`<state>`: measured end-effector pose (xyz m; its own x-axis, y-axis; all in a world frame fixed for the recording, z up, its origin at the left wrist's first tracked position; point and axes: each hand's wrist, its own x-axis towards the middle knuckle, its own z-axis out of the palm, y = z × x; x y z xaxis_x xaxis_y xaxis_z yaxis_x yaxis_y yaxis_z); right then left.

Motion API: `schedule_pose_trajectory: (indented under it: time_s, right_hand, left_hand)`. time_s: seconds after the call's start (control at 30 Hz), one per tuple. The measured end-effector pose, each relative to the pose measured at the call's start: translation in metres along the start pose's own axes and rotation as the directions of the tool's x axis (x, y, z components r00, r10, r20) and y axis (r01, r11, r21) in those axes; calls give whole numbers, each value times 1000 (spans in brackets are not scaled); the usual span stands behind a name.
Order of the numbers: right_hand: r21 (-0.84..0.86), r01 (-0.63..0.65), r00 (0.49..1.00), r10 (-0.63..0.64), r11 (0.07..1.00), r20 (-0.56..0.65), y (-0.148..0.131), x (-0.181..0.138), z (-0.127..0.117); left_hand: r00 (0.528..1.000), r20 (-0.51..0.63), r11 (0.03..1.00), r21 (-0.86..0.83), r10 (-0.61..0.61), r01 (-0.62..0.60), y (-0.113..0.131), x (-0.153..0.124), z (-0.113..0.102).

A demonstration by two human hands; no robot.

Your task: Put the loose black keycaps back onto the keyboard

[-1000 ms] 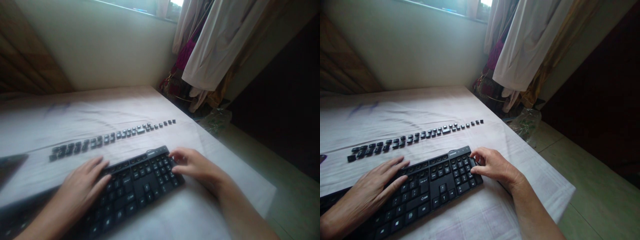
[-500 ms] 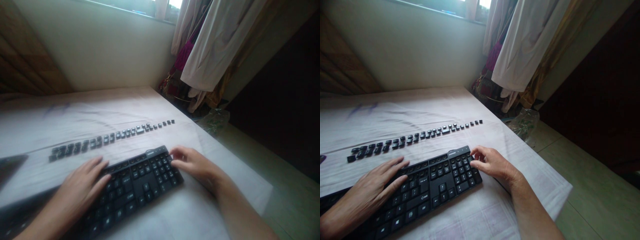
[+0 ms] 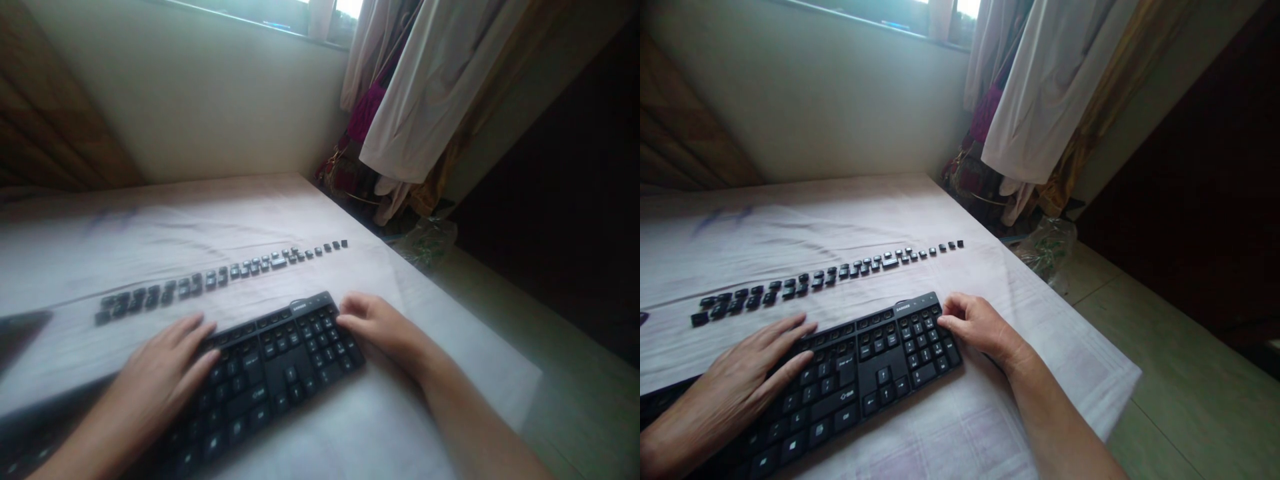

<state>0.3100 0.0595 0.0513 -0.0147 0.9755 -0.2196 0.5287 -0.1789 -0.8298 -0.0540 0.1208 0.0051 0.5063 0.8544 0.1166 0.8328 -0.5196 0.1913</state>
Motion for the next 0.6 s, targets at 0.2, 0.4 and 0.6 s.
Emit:
schedule_pose_trajectory:
  time_s: [0.2,0.4,0.6]
  right_hand:
    - [-61,-2,1000,2,998,4,1,2,0]
    - [-146,6,1000,-7,989,-2,3,4,1]
    - [-169,12,1000,-14,986,-11,6,6,1]
  left_hand:
    - [1000,21,1000,8,-20,20,2,1,-1]
    - [1000,-1,1000,8,-12,12,2,0,0]
    - [999,-3,999,8,-37,37,3,1,3]
